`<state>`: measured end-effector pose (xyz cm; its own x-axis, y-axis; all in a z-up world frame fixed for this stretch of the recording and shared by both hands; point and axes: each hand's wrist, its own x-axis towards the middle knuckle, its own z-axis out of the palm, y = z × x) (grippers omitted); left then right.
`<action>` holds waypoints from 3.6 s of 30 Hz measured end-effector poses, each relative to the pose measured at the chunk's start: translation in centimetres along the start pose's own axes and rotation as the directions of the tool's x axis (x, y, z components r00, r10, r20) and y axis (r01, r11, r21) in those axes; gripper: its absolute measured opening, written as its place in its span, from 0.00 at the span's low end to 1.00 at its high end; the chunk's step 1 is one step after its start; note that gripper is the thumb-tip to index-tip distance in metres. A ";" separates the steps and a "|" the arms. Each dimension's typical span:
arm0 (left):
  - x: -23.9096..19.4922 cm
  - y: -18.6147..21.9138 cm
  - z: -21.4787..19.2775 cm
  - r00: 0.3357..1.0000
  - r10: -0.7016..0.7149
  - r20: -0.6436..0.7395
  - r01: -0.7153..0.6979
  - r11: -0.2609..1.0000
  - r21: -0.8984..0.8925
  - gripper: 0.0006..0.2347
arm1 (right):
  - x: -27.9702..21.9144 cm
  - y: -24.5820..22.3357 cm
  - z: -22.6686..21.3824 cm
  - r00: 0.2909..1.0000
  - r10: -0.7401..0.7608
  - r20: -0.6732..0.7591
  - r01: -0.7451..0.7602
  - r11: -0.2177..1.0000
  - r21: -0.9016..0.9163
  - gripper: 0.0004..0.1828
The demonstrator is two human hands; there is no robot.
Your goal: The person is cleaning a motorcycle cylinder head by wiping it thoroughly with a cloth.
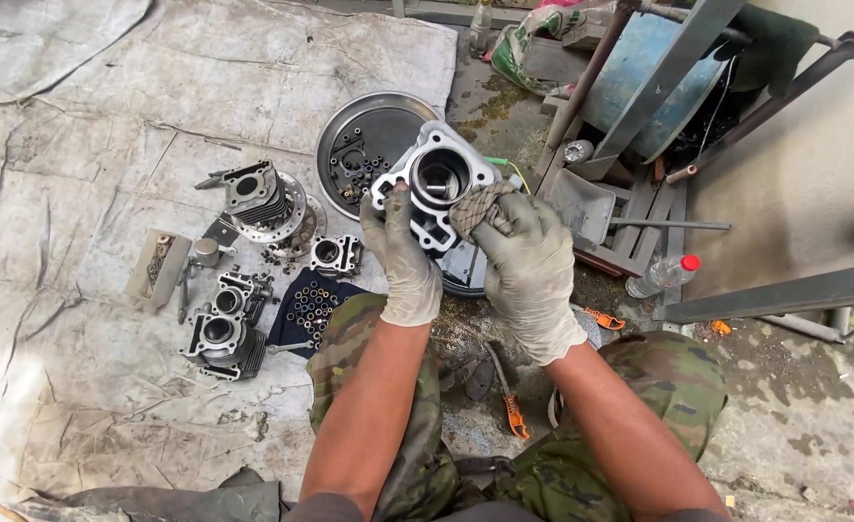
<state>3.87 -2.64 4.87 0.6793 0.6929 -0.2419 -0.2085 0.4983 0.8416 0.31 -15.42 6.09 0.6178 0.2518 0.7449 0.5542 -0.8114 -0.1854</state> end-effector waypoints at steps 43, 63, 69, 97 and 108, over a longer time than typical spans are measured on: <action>-1.4 1.1 0.8 0.875 -0.411 0.255 0.482 0.700 -0.527 0.13 | -5.5 -3.2 10.2 0.972 0.189 -0.141 -0.117 0.907 0.405 0.21; 2.5 3.4 -0.9 0.875 -0.473 0.102 0.434 0.673 -0.599 0.12 | 1.7 -2.7 -3.1 0.985 -0.063 0.162 0.063 0.998 0.005 0.05; 2.6 1.4 -0.9 0.899 -0.434 0.051 0.408 0.792 -0.455 0.12 | -3.8 -2.5 2.9 0.987 -0.097 0.125 0.112 0.986 -0.120 0.13; 5.3 -3.2 -8.4 0.655 -0.238 0.717 0.134 0.971 0.201 0.36 | -4.4 1.7 0.1 0.548 0.599 0.584 -0.777 0.107 0.620 0.35; 1.8 -2.7 -7.9 0.527 -0.289 0.800 -0.201 0.872 0.447 0.36 | 0.7 4.9 -4.6 0.425 0.313 0.850 -0.898 0.022 0.440 0.37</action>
<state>0.07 1.37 -1.70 0.9806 -0.1956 0.0159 -0.0037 0.0624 0.9980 0.86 -21.65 8.69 0.9096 0.3011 -0.2862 -0.2966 -0.0118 -0.9549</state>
